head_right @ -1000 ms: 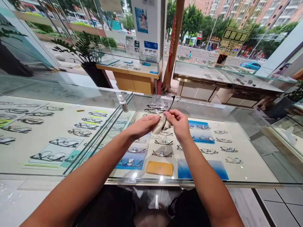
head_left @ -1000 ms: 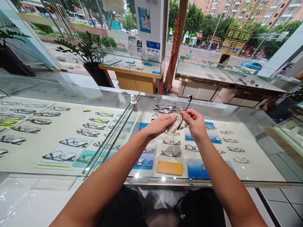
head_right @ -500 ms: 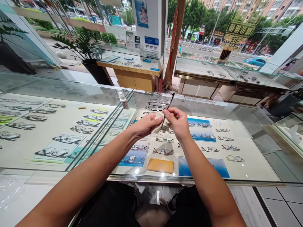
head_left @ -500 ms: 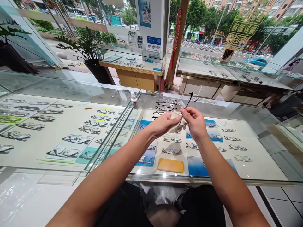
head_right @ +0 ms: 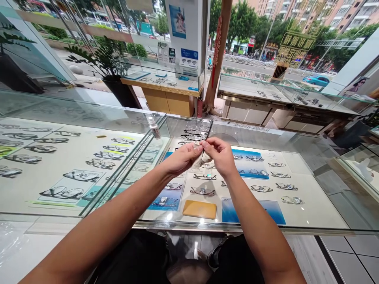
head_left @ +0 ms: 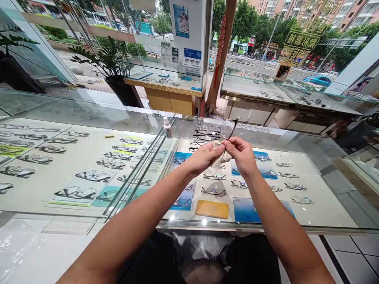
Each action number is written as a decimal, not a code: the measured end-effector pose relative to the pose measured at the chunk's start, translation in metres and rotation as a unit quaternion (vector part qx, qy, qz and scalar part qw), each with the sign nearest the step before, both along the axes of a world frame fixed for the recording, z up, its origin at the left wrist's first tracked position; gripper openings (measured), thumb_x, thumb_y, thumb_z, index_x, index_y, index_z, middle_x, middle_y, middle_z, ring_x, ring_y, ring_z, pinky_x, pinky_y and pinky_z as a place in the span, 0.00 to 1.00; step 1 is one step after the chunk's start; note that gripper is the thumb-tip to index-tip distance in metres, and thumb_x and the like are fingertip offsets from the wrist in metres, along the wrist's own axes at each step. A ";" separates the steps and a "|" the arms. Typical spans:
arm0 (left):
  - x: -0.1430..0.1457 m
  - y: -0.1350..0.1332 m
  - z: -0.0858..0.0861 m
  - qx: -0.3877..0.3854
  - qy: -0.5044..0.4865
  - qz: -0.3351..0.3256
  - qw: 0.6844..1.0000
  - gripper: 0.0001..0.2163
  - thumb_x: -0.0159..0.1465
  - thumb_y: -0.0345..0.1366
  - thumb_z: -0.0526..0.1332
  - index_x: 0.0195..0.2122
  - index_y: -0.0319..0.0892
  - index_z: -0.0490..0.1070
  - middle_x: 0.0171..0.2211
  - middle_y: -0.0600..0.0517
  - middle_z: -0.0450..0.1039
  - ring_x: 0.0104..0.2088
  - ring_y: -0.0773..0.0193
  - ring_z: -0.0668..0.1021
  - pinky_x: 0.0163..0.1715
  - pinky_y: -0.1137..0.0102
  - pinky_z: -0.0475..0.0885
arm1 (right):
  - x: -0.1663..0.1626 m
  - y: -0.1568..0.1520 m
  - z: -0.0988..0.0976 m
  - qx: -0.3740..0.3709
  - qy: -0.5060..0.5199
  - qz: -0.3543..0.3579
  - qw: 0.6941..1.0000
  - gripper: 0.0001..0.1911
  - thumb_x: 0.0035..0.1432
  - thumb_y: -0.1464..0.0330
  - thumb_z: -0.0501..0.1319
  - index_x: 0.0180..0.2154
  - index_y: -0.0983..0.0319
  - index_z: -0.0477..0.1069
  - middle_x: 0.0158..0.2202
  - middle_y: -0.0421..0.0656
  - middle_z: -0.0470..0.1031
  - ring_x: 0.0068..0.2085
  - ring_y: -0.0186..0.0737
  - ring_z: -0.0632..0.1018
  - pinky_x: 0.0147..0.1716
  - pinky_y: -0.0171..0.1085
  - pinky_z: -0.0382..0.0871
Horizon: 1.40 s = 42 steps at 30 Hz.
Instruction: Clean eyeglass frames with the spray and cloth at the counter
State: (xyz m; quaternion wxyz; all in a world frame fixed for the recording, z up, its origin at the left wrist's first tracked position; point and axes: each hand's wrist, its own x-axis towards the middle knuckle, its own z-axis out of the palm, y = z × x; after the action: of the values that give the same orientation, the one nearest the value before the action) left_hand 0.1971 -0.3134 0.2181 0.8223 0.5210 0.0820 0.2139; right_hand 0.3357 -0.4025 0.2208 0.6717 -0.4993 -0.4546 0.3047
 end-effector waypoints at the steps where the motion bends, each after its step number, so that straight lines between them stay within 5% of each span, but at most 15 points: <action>1: 0.000 0.000 0.000 0.002 -0.002 -0.001 1.000 0.24 0.57 0.52 0.78 0.36 0.37 0.73 0.28 0.54 0.73 0.27 0.70 0.71 0.29 0.74 0.63 | 0.001 0.000 0.000 -0.003 0.000 0.003 1.000 0.21 0.54 0.47 0.76 0.34 0.57 0.80 0.31 0.41 0.77 0.30 0.38 0.71 0.27 0.37 0.65; 8: -0.009 0.008 0.002 0.007 0.020 -0.019 1.000 0.23 0.58 0.51 0.77 0.41 0.36 0.76 0.32 0.49 0.77 0.29 0.66 0.76 0.34 0.70 0.70 | 0.008 0.001 0.000 0.008 -0.001 -0.037 0.999 0.19 0.55 0.48 0.76 0.35 0.57 0.82 0.31 0.41 0.78 0.32 0.40 0.73 0.33 0.39 0.68; 14: -0.010 0.008 0.002 0.060 0.031 -0.004 0.998 0.24 0.55 0.47 0.80 0.44 0.36 0.75 0.33 0.51 0.76 0.29 0.69 0.74 0.31 0.73 0.65 | 0.004 0.004 -0.003 0.011 0.055 -0.013 0.998 0.19 0.52 0.50 0.78 0.35 0.56 0.83 0.33 0.41 0.80 0.32 0.39 0.74 0.31 0.37 0.69; 25: -0.004 0.002 0.002 0.163 0.032 0.078 0.983 0.27 0.63 0.62 0.67 0.37 0.38 0.72 0.29 0.53 0.71 0.28 0.67 0.70 0.30 0.72 0.62 | -0.003 0.002 -0.001 0.016 0.112 0.025 0.993 0.18 0.50 0.52 0.80 0.31 0.56 0.80 0.32 0.39 0.79 0.33 0.37 0.74 0.35 0.36 0.70; 31: -0.011 0.005 0.007 0.123 0.038 0.033 0.991 0.24 0.59 0.56 0.74 0.40 0.37 0.75 0.31 0.52 0.73 0.30 0.67 0.72 0.32 0.71 0.64 | 0.002 0.003 -0.001 0.007 0.110 0.005 0.994 0.20 0.50 0.51 0.79 0.34 0.57 0.81 0.33 0.40 0.79 0.30 0.36 0.72 0.28 0.36 0.66; 35: -0.010 0.008 0.004 0.112 0.044 0.063 0.991 0.23 0.52 0.50 0.80 0.36 0.37 0.75 0.28 0.54 0.72 0.26 0.70 0.70 0.28 0.73 0.61 | -0.002 0.004 -0.004 -0.007 0.119 0.020 0.993 0.20 0.50 0.50 0.79 0.35 0.58 0.81 0.31 0.40 0.78 0.29 0.36 0.72 0.28 0.36 0.66; 42: -0.008 0.006 0.001 0.135 0.074 0.107 0.982 0.25 0.55 0.56 0.76 0.37 0.38 0.76 0.28 0.52 0.76 0.26 0.68 0.73 0.28 0.72 0.64 | -0.010 0.005 -0.005 0.013 0.091 0.008 0.996 0.18 0.55 0.51 0.76 0.34 0.57 0.81 0.32 0.40 0.78 0.33 0.38 0.73 0.34 0.38 0.68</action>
State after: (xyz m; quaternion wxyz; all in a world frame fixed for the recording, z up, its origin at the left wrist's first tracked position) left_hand 0.1895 -0.3078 0.2194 0.7084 0.6296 0.1690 0.2707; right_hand 0.3261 -0.3976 0.2158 0.7144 -0.4567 -0.3994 0.3487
